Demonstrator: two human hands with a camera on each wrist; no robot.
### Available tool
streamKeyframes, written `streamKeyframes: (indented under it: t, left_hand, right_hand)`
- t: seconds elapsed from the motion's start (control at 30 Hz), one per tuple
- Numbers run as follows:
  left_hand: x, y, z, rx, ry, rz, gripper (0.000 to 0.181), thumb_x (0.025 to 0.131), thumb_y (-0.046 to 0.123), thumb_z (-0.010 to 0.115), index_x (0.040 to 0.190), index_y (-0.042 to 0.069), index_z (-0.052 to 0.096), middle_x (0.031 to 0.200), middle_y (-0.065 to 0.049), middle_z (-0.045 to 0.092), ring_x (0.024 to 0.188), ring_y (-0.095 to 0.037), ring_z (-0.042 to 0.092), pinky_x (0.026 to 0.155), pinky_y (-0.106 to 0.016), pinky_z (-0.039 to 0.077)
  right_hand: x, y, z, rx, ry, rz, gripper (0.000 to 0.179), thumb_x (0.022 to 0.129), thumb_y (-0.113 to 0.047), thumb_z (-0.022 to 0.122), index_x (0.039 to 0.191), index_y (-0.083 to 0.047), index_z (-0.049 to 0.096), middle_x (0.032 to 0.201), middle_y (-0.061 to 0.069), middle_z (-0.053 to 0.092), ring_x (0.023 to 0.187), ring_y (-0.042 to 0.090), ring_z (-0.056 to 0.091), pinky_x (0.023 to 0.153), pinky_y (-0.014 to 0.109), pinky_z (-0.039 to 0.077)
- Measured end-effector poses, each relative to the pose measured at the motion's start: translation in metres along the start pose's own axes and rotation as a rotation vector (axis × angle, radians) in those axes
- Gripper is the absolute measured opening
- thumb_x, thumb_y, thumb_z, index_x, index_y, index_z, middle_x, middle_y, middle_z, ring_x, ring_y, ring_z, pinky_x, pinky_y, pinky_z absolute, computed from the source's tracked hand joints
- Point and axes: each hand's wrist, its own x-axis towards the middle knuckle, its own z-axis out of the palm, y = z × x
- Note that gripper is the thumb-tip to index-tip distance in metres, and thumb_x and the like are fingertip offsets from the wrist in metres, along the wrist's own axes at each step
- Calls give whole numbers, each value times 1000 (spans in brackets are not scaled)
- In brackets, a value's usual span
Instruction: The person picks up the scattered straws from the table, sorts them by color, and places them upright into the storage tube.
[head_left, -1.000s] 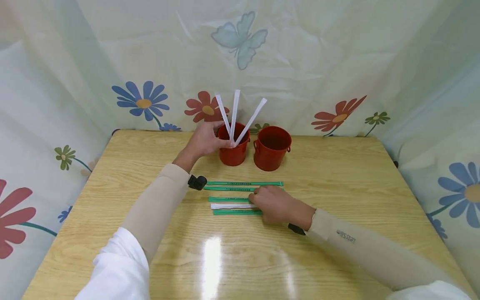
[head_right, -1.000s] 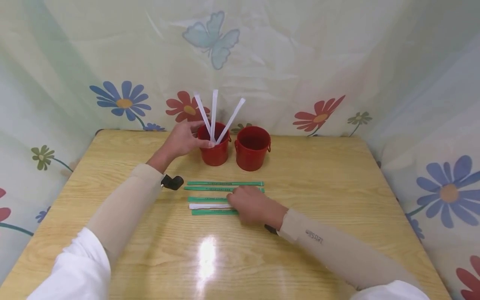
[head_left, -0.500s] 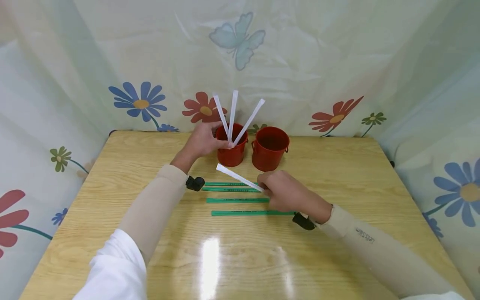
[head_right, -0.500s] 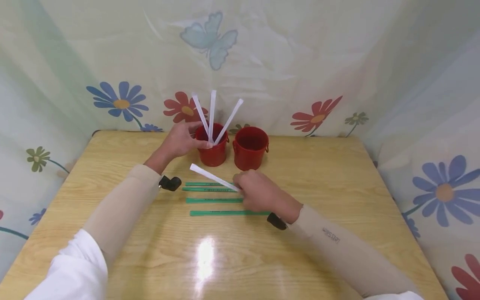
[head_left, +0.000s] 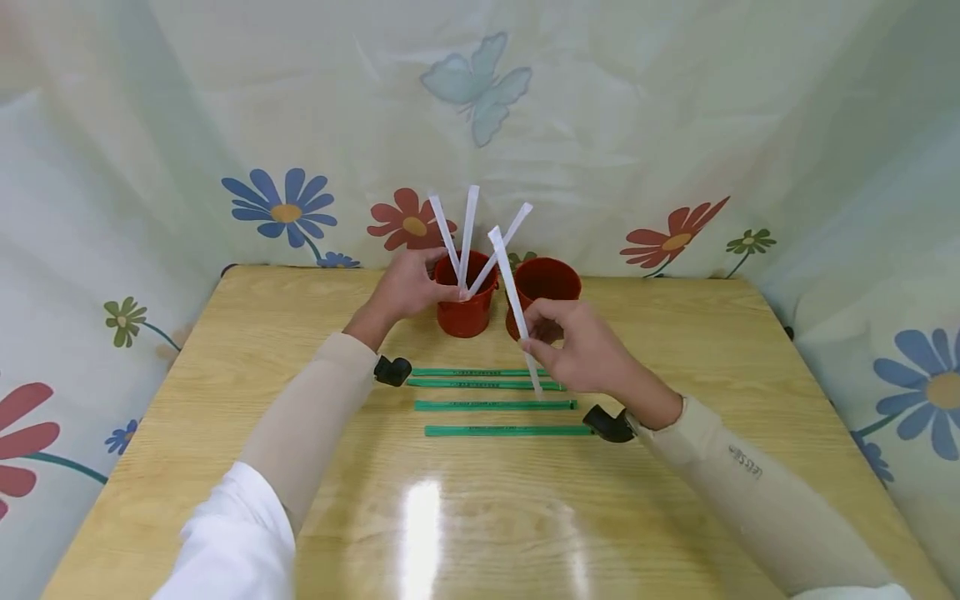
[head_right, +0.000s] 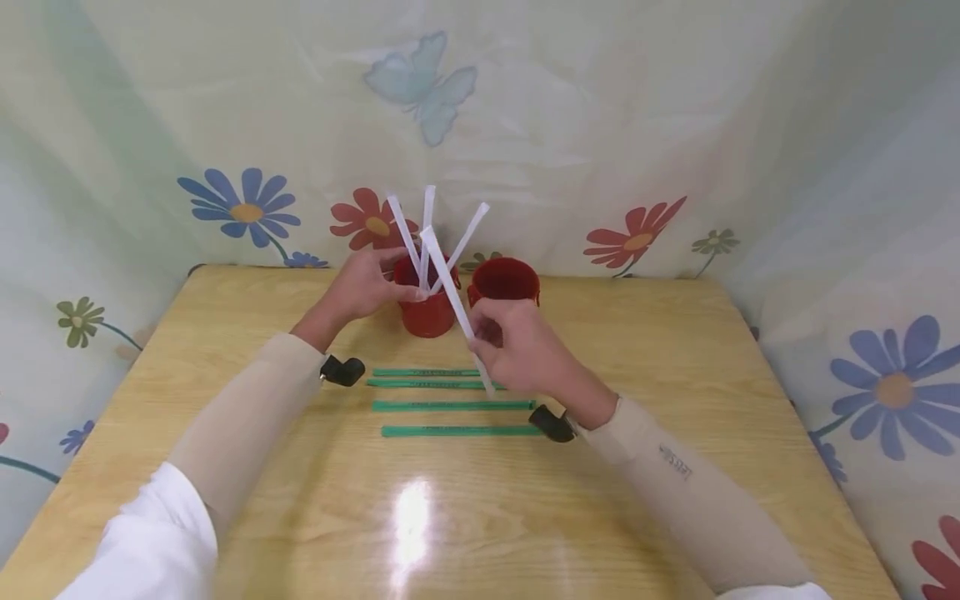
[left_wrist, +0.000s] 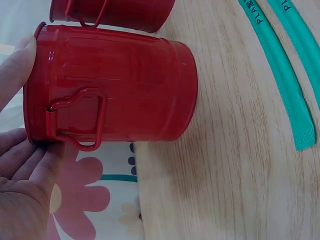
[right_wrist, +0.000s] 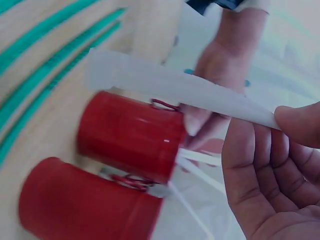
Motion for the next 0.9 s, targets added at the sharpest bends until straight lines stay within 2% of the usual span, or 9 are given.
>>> streamKeyframes:
  t: [0.2,0.37,0.53,0.67,0.9]
  left_hand:
    - [2,2,2,7,-9,14,67,79,33,83,138,13,57,121,-8,68,109,-26,58,86,-39,58]
    - [3,2,1,2,-2,41,65,79,31,83,136,11,58,124,-11,67,112,-30,58,88,-42,58]
    - [2,3,0,3,-9,-1,66,80,32,83,138,14,57,127,-10,66,112,-26,57,91,-42,57]
    - [3,4,1,-13,-4,0,67,80,31,82,139,14,56,128,-10,66,112,-27,59,92,-42,57]
    - [4,-2,2,-27,6,37,62,79,32,83,136,18,60,123,-5,68,115,-31,60,94,-42,56]
  right_hand:
    - [20,-10,-10,47,108,-26,6,85,4,69,87,-1,67,77,9,68,67,14,62,64,19,54]
    - [42,-18,-15,48,203,-38,4,85,2,70,87,1,66,78,11,69,66,17,63,64,19,53]
    - [64,-22,-18,41,292,-23,4,86,-1,68,86,0,64,79,12,69,67,17,63,66,19,55]
    - [81,-23,-22,17,354,-16,5,86,-2,65,88,0,62,79,13,69,70,15,64,72,21,58]
    - [104,-22,-23,-10,379,11,4,86,-5,66,87,-3,63,80,12,70,72,15,66,76,29,60]
